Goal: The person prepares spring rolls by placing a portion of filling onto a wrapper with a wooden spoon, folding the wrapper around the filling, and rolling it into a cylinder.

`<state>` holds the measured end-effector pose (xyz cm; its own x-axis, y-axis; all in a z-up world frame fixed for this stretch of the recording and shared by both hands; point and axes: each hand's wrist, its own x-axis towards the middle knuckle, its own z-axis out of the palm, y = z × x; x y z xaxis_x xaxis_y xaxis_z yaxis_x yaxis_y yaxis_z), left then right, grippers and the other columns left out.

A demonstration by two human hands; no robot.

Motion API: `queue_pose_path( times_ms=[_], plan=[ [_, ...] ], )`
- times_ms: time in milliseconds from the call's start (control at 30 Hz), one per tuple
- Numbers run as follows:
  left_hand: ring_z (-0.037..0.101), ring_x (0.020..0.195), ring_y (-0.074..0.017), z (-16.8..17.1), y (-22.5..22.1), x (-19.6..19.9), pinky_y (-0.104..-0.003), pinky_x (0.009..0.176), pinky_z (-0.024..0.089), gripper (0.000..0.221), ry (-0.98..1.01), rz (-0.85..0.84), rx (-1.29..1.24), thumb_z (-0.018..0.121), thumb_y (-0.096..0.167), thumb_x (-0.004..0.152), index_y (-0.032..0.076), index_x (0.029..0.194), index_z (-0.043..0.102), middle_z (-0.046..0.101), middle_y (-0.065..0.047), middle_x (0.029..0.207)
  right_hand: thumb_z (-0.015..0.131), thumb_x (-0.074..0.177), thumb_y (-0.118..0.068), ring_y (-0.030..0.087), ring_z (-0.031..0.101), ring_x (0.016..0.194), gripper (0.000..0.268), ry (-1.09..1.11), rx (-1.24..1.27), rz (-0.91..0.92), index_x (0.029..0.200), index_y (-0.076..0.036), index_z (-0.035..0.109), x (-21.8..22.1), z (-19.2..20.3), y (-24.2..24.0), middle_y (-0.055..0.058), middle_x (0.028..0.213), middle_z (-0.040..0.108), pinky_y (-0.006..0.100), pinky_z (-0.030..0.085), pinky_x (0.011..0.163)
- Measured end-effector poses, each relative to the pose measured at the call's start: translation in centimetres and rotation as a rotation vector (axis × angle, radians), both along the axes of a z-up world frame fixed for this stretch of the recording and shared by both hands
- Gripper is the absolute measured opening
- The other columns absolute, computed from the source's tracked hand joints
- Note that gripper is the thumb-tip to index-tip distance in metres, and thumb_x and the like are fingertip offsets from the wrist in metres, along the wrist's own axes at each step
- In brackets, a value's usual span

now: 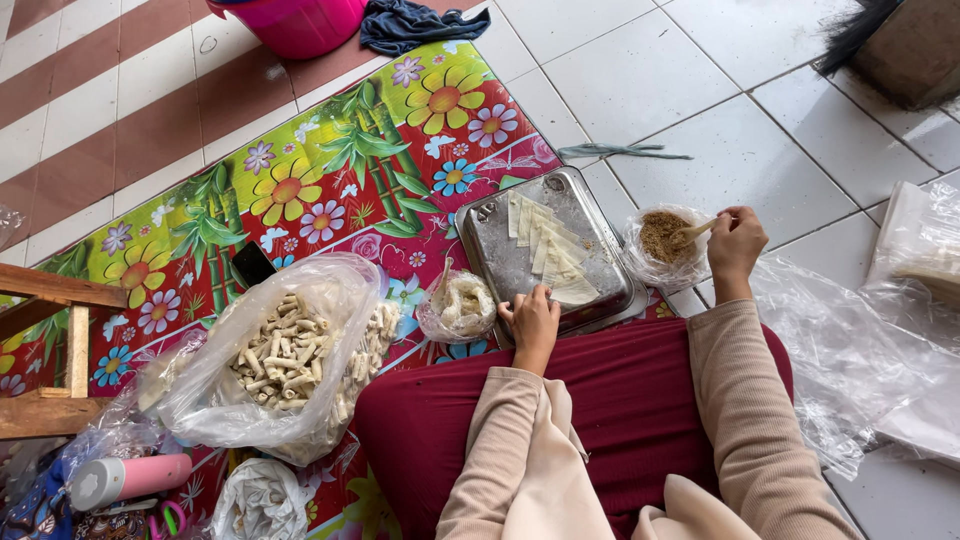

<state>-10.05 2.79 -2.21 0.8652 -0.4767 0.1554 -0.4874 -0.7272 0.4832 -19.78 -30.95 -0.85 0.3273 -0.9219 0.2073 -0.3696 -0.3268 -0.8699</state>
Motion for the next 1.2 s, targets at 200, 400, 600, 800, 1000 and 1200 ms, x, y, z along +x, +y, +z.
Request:
queue_pose_path(
  times_ms=[200,400,600,800,1000,1200],
  plan=[
    [0.064,0.104,-0.0231,-0.9,0.0,0.2,-0.049,0.104,0.027,0.023,0.046,0.005,-0.048,0.065,0.014,0.087,0.015,0.11,0.069,0.077,-0.003,0.098,0.059,0.103,-0.004,0.015,0.068,0.068,0.014,-0.055,-0.045,-0.076,0.099,0.003,0.07,0.0,0.2,-0.1,0.012,0.081,0.071,0.029,0.053,0.06],
    [0.065,0.103,-0.0237,-0.8,-0.1,0.4,-0.049,0.103,0.027,0.021,0.075,0.016,-0.063,0.065,0.018,0.089,0.014,0.11,0.069,0.076,-0.002,0.101,0.051,0.105,-0.004,0.009,0.058,0.06,0.016,-0.345,0.532,0.155,0.104,-0.001,0.066,-0.1,0.2,0.8,0.005,0.08,0.066,0.025,0.052,0.052],
    [0.065,0.104,-0.023,-0.4,-0.2,0.3,-0.051,0.103,0.026,0.021,0.094,0.016,-0.079,0.068,0.024,0.091,0.014,0.109,0.069,0.076,-0.001,0.097,0.052,0.104,-0.008,0.011,0.059,0.06,0.017,-0.114,0.593,0.475,0.109,0.001,0.066,2.7,1.4,8.5,0.006,0.082,0.065,0.026,0.053,0.053],
    [0.065,0.103,-0.0216,-0.4,-0.3,0.4,-0.049,0.103,0.027,0.017,0.088,0.011,-0.049,0.069,0.024,0.092,0.015,0.107,0.068,0.076,0.0,0.095,0.06,0.102,-0.011,0.017,0.066,0.064,0.018,0.096,0.195,0.567,0.112,0.001,0.069,3.6,4.1,15.0,0.015,0.083,0.073,0.034,0.053,0.059],
    [0.065,0.101,-0.0202,-0.2,-0.3,0.3,-0.046,0.1,0.029,0.02,0.031,-0.005,-0.09,0.071,0.021,0.09,0.014,0.109,0.067,0.075,0.0,0.094,0.065,0.099,-0.005,0.031,0.073,0.082,0.012,-0.07,-0.28,0.637,0.107,0.003,0.067,2.7,5.9,17.0,0.019,0.096,0.073,0.038,0.057,0.072],
    [0.065,0.1,-0.0197,0.3,-0.3,0.1,-0.046,0.1,0.029,0.022,0.023,-0.012,-0.093,0.072,0.022,0.09,0.015,0.11,0.068,0.075,0.001,0.094,0.063,0.1,-0.007,0.036,0.071,0.082,0.011,-0.018,-0.358,0.669,0.105,0.002,0.068,2.4,7.6,17.7,0.02,0.1,0.073,0.041,0.056,0.071]
  ],
)
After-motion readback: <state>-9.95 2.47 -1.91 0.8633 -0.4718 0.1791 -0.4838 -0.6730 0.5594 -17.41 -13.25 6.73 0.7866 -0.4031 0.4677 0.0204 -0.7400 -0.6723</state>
